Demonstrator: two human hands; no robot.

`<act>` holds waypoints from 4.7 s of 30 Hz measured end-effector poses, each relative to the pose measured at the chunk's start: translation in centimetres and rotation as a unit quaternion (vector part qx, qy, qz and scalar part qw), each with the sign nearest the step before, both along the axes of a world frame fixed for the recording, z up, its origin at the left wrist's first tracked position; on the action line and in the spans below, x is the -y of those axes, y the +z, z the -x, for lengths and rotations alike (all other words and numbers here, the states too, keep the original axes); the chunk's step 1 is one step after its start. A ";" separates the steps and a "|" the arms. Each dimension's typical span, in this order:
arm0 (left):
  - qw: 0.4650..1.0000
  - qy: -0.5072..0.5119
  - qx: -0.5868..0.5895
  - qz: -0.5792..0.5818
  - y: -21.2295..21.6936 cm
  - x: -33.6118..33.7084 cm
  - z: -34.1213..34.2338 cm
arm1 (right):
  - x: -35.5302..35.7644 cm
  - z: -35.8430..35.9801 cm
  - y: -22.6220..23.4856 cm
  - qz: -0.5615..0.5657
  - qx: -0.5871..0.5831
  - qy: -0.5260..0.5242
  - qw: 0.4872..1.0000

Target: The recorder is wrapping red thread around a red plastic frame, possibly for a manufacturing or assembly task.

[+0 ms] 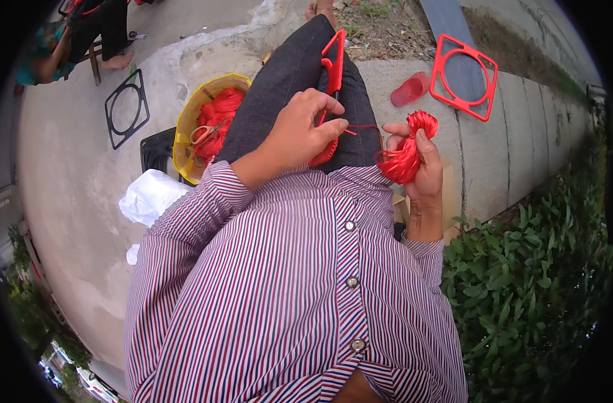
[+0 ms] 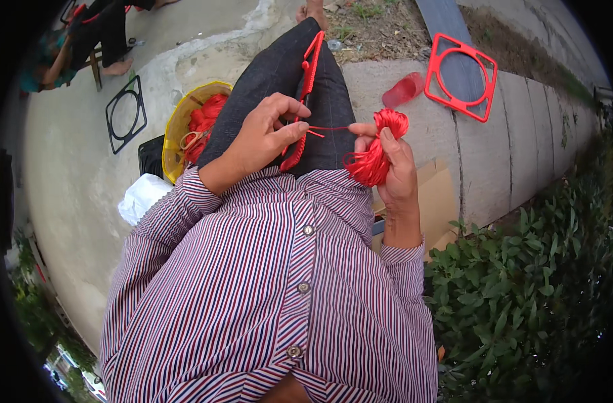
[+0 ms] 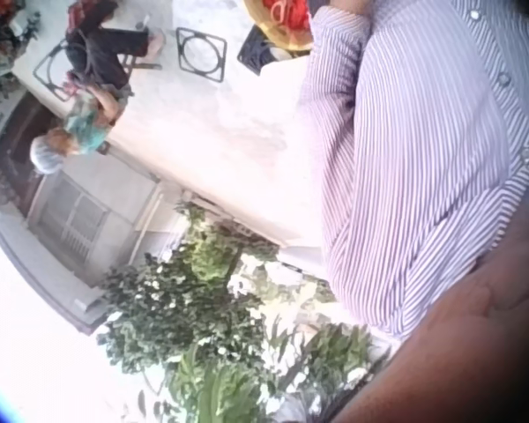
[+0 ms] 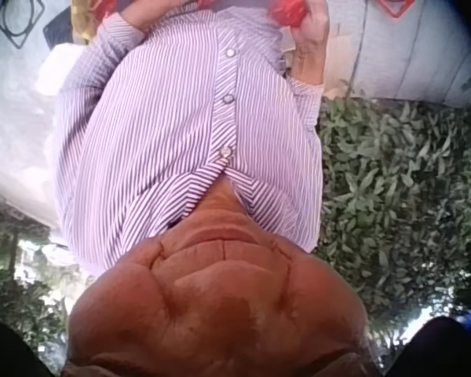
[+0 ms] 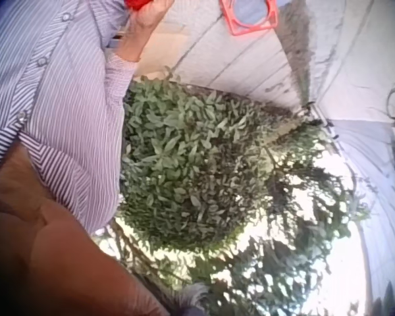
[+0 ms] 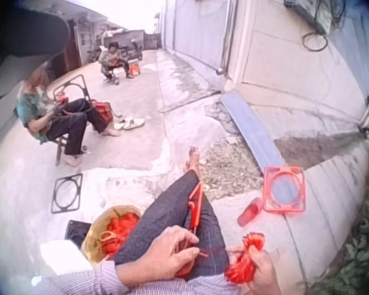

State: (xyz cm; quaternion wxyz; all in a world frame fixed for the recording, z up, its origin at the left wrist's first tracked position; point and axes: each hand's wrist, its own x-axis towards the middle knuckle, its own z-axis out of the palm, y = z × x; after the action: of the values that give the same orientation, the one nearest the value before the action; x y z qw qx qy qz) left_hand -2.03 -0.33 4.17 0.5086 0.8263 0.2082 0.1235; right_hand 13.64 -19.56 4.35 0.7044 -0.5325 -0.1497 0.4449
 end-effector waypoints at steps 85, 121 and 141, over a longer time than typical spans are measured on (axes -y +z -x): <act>0.988 0.106 0.011 -0.115 -0.4 -0.3 0.1 | -5.6 2.3 0.8 0.105 0.402 0.079 0.906; 0.737 0.011 -0.110 0.667 -3.3 -0.2 -0.9 | -0.3 1.3 -0.6 0.121 0.034 -0.025 0.992; 0.983 0.000 0.173 -0.060 2.3 -5.1 -0.2 | -4.3 -2.1 -0.6 -0.006 -0.002 0.163 0.987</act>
State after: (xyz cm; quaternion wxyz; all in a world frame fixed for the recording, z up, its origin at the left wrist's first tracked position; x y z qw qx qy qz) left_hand -1.87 4.80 6.47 0.4865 0.8213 0.1095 0.2772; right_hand 15.78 -15.30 3.70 0.6260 -0.4958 -0.2356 0.5539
